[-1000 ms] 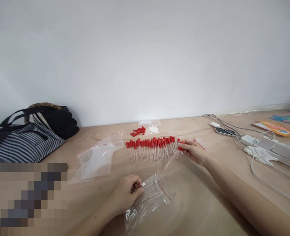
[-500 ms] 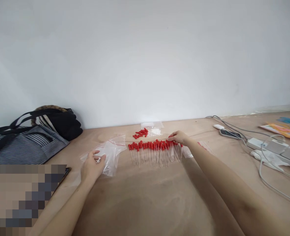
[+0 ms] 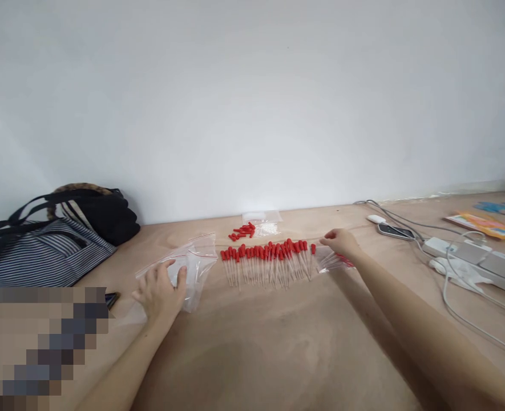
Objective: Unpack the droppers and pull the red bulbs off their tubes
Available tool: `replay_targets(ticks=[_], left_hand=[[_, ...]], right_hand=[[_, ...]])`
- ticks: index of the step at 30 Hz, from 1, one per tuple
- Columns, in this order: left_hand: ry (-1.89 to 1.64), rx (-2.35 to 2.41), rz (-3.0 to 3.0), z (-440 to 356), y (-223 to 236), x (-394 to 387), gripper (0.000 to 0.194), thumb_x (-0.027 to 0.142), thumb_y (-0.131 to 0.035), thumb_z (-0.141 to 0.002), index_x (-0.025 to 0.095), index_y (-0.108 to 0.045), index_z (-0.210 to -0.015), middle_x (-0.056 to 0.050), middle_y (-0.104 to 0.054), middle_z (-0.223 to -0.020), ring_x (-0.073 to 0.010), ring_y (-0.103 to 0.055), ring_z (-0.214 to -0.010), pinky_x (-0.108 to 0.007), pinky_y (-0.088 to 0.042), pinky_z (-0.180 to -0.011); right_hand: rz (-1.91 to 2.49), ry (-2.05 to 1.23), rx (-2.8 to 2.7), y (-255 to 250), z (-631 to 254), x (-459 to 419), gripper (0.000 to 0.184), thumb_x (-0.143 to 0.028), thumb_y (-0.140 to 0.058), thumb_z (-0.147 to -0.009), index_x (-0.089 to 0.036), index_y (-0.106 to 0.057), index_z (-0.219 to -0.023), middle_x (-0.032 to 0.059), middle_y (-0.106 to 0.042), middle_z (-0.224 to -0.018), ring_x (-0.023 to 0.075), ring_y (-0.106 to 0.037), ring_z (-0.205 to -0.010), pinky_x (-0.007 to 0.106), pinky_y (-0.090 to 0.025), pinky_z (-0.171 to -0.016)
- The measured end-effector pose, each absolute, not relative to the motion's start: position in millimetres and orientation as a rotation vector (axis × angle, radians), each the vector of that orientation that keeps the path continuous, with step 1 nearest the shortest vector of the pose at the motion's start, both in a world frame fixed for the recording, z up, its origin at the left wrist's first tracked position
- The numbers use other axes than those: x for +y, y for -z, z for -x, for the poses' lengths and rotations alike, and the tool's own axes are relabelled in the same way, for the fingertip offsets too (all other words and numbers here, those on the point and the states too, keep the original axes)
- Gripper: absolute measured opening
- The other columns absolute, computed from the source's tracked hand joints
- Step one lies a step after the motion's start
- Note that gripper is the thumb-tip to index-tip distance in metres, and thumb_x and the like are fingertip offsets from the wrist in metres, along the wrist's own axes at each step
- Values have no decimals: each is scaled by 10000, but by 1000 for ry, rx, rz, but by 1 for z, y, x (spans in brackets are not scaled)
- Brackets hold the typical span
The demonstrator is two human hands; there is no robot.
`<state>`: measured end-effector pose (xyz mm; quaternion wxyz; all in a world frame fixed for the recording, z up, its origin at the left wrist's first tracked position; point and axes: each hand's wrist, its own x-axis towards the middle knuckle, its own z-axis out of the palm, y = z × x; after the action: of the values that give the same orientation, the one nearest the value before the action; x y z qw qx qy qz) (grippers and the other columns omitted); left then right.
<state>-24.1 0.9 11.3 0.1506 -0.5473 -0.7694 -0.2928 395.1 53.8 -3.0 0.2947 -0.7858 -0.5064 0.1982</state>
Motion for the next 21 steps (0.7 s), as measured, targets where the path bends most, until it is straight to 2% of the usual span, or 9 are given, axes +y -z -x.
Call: replay_targets(ticks=[4, 7, 13, 21], left_hand=[[959, -1755, 1713, 8, 2, -7, 303, 379, -470, -787, 166, -606, -954, -121, -571, -1071, -311, -473, -1000, -450, -282, -855], [954, -1482, 1874, -5, 10, -15, 255, 372, -492, -790, 181, -618, -902, -111, -597, -998, -282, -504, -947, -418, -290, -831], [917, -1258, 2083, -21, 16, -31, 127, 274, -518, -781, 213, -614, -838, -94, -599, -976, -268, -507, -939, -409, -295, -801], [960, -1146, 2300, -40, 15, -40, 97, 220, -504, -787, 214, -601, -783, -71, -611, -941, -241, -525, -919, -399, -294, -799]], right_hand=[[2318, -473, -1295, 8, -431, 31, 302, -430, -673, -557, -137, -604, -586, 156, -629, -670, 319, -594, -785, 327, -407, -604], [2414, -539, -1314, 12, -442, 24, 392, -526, -645, -563, -143, -577, -516, 138, -613, -598, 284, -601, -675, 299, -388, -538], [2452, -633, -1265, 14, -440, 24, 375, -501, -593, -653, -128, -599, -625, 101, -625, -604, 195, -582, -565, 252, -374, -466], [2453, -476, -1349, 18, -440, 25, 314, -381, -519, -748, -102, -638, -668, 139, -643, -653, 217, -604, -626, 271, -413, -536]])
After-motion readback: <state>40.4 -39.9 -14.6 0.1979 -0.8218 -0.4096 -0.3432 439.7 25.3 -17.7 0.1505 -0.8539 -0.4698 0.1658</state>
